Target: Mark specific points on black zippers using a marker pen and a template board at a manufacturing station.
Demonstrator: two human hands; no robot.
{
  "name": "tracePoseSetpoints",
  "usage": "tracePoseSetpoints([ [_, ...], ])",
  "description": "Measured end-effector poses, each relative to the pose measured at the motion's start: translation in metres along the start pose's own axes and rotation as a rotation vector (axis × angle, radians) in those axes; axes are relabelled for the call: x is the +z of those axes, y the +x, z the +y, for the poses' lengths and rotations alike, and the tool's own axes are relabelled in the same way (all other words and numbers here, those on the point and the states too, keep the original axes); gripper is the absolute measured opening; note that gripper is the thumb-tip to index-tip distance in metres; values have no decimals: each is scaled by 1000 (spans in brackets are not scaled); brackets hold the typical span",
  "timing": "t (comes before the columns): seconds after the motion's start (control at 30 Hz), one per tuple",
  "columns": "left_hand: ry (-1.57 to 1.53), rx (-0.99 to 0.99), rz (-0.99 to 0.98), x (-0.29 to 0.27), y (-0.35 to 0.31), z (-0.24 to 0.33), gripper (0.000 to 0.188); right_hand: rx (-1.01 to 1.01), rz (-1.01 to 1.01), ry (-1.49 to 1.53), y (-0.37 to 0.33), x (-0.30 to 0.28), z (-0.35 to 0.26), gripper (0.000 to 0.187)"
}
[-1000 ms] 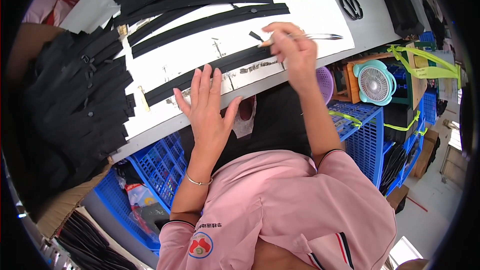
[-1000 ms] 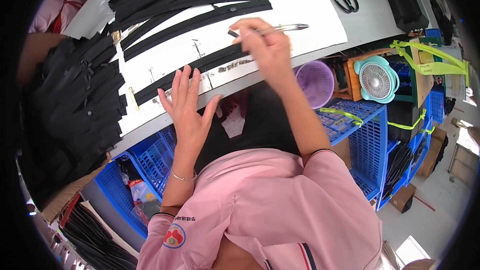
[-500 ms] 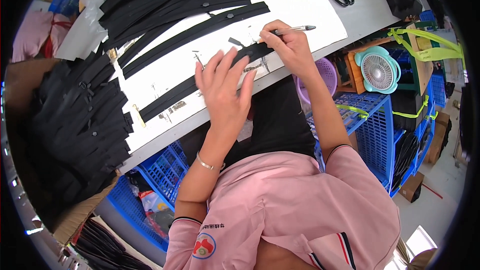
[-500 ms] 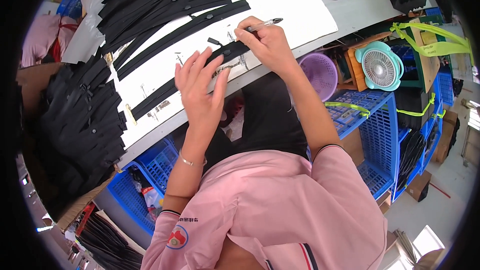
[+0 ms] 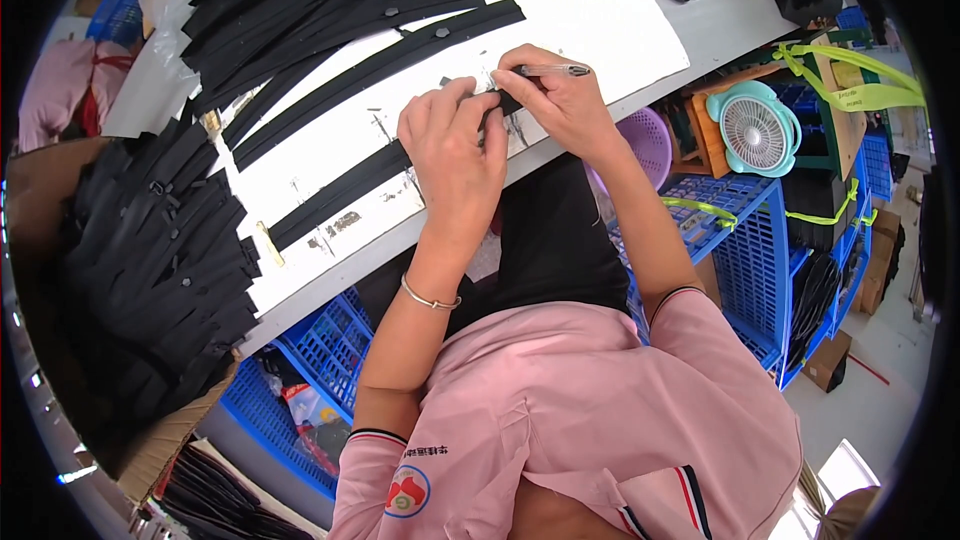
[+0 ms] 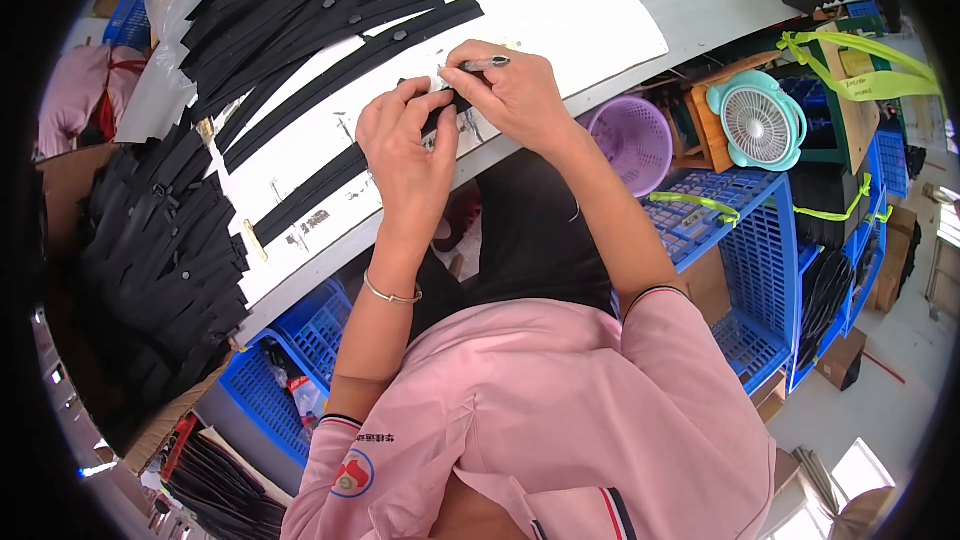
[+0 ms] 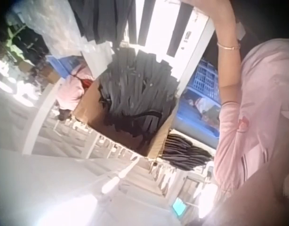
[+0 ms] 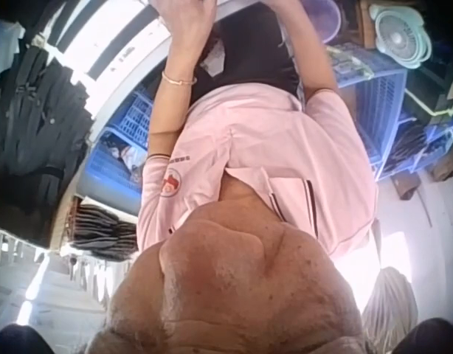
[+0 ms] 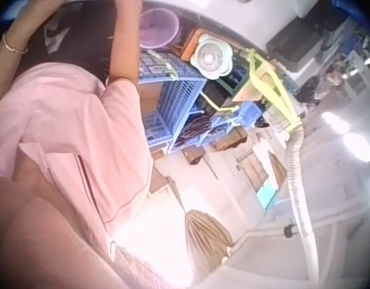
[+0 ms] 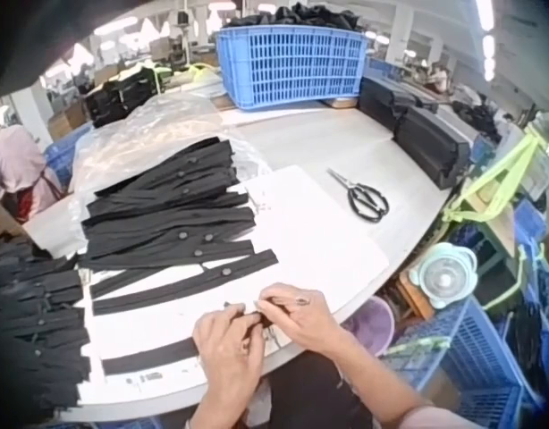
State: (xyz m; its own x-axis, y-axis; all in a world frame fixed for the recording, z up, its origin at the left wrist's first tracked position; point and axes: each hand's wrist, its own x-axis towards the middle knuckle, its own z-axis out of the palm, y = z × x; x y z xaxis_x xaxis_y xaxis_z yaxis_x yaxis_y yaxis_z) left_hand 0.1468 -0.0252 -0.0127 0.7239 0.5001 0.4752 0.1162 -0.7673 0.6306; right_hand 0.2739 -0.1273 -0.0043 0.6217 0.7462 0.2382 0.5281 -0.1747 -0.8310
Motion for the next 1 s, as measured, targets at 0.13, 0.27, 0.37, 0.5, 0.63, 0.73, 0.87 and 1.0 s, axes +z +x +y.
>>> tracePoseSetpoints([
  [0.13,6,-1,-3,0,0,0,13,-55,104,56,-1,6,3,16],
  [0.27,0,-16,-2,0,0,1,12,8,48,198,-3,-1,8,16],
  [0.37,-6,-25,-4,-1,0,0,12,21,-90,60,-4,-8,7,16],
  [0.5,-19,-26,-2,0,-1,0,12,-28,-86,32,-4,-8,4,16],
  [0.63,-24,-28,1,-1,0,-1,12,-59,-68,-14,-3,-7,3,17],
  [0.73,-24,-25,8,-1,0,-1,11,-69,-113,-29,-2,-8,6,17],
  [0.87,-33,-31,3,-4,-3,-3,19,62,-125,177,-3,-11,2,13],
  [1.0,-199,-49,65,-29,-3,21,33,93,-17,471,-13,-17,-20,13],
])
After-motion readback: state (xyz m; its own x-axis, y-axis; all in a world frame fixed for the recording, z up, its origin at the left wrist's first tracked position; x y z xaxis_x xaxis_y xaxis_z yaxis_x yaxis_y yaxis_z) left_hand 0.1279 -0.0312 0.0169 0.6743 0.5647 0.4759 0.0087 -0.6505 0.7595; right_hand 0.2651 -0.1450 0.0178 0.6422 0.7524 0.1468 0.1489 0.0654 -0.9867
